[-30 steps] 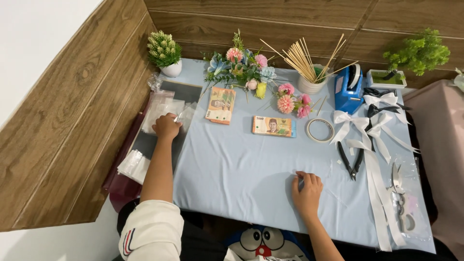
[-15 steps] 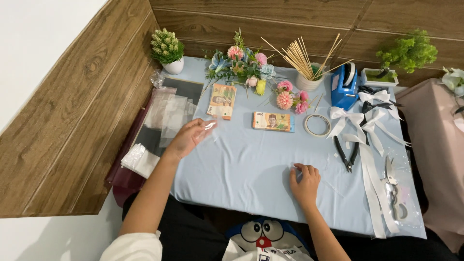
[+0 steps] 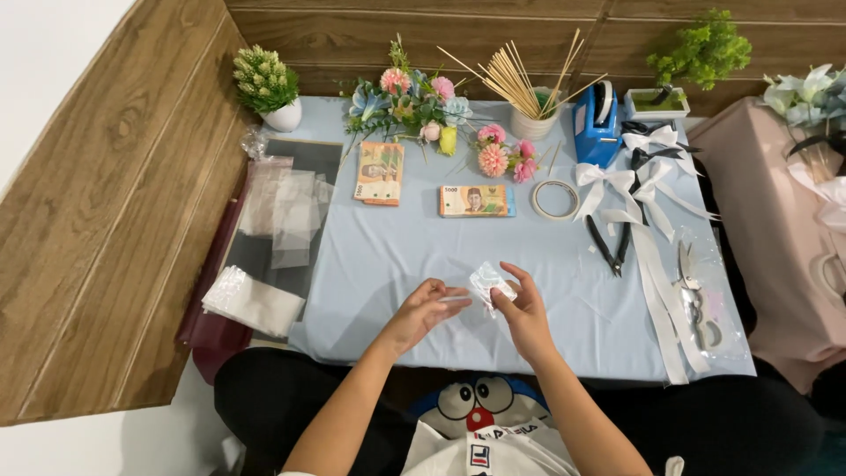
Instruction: The person puts currency bills into small plastic sleeves and seals them.
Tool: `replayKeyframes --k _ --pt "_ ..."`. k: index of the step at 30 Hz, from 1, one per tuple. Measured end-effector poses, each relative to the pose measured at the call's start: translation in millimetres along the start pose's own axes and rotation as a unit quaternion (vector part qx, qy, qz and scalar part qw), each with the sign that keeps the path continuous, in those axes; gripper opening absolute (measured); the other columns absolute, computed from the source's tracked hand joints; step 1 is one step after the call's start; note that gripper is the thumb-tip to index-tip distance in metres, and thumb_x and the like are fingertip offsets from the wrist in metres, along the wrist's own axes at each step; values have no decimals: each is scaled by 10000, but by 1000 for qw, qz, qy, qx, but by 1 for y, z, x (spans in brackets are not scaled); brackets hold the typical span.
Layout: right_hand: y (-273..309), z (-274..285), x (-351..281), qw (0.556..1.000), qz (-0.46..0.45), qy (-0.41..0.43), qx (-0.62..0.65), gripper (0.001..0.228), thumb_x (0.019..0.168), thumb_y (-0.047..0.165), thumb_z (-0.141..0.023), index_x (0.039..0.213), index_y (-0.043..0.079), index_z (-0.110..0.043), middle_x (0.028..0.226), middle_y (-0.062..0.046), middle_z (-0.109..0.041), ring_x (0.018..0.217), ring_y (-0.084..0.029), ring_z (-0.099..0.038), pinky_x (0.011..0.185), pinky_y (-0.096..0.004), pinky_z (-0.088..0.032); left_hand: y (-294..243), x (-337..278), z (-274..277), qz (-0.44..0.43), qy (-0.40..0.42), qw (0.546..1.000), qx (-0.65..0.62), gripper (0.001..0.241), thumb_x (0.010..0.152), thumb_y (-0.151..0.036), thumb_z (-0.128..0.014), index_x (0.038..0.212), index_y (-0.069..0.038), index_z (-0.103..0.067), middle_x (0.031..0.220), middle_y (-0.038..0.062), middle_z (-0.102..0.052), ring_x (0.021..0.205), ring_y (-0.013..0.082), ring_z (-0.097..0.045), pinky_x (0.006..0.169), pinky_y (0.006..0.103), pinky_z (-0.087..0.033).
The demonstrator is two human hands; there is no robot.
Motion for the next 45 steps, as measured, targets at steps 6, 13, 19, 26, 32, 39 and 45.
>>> replayKeyframes --k 6,13,19,26,32,39,45 --pt "-48 24 4 992 12 4 -125 254 904 -49 -710 1142 29 -753 709 -92 -681 628 -153 -679 657 -286 -598 9 4 13 48 -11 983 175 599 889 -207 -777 1423 -110 -522 1189 142 -740 1055 204 -733 888 267 -557" --pt "-33 4 -16 922 146 -14 -358 334 778 186 -905 1098 171 -812 1172 -83 -672 908 -217 -686 846 -323 -564 16 4 2 -15 -67 970 232 219 871 -109 -820 1077 -51 -777 917 75 -778 817 102 -730 774 225 -602" --pt "-24 -10 -25 843 253 -7 -475 316 762 223 -898 1066 228 -815 1283 -87 -607 1109 -272 -612 973 -368 -505 -1 -6 -10 -66 -60 921 379 151 915 -271 -785 1040 -187 -788 814 -40 -786 793 24 -707 744 149 -509" --pt "-21 -13 -32 800 350 -20 -487 152 841 166 -845 988 201 -828 1048 -28 -702 985 -253 -656 889 -376 -506 -21 -14 -28 -149 -77 878 447 96 865 -106 -784 958 -80 -782 811 57 -744 791 166 -729 716 261 -567" --pt "-10 -20 -38 757 409 -46 -508 127 825 158 -853 939 208 -826 902 31 -709 855 -203 -643 817 -348 -491 -18 -19 -33 -157 -89 865 468 128 852 -85 -756 976 -58 -770 712 79 -684 651 179 -679 605 273 -547" --pt "-17 -16 -45 714 455 -75 -527 131 808 117 -863 910 189 -825 798 51 -699 725 -162 -601 756 -332 -478 -5 -21 -36 -169 -107 833 516 102 935 -150 -690 996 -93 -748 552 50 -611 465 178 -616 435 274 -475" --pt "-18 -13 -43 758 416 -67 -499 123 820 85 -837 906 172 -823 715 47 -697 689 -165 -614 767 -317 -467 -12 -24 -44 -154 -97 849 497 101 957 -148 -674 978 -80 -746 519 58 -621 433 175 -574 433 277 -460"
Point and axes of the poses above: each hand's wrist, its own x-axis towards the middle knuckle, its own z-axis out of the back of the hand, y = z × x, the point moved 6 cm from there along x, towards the middle knuckle
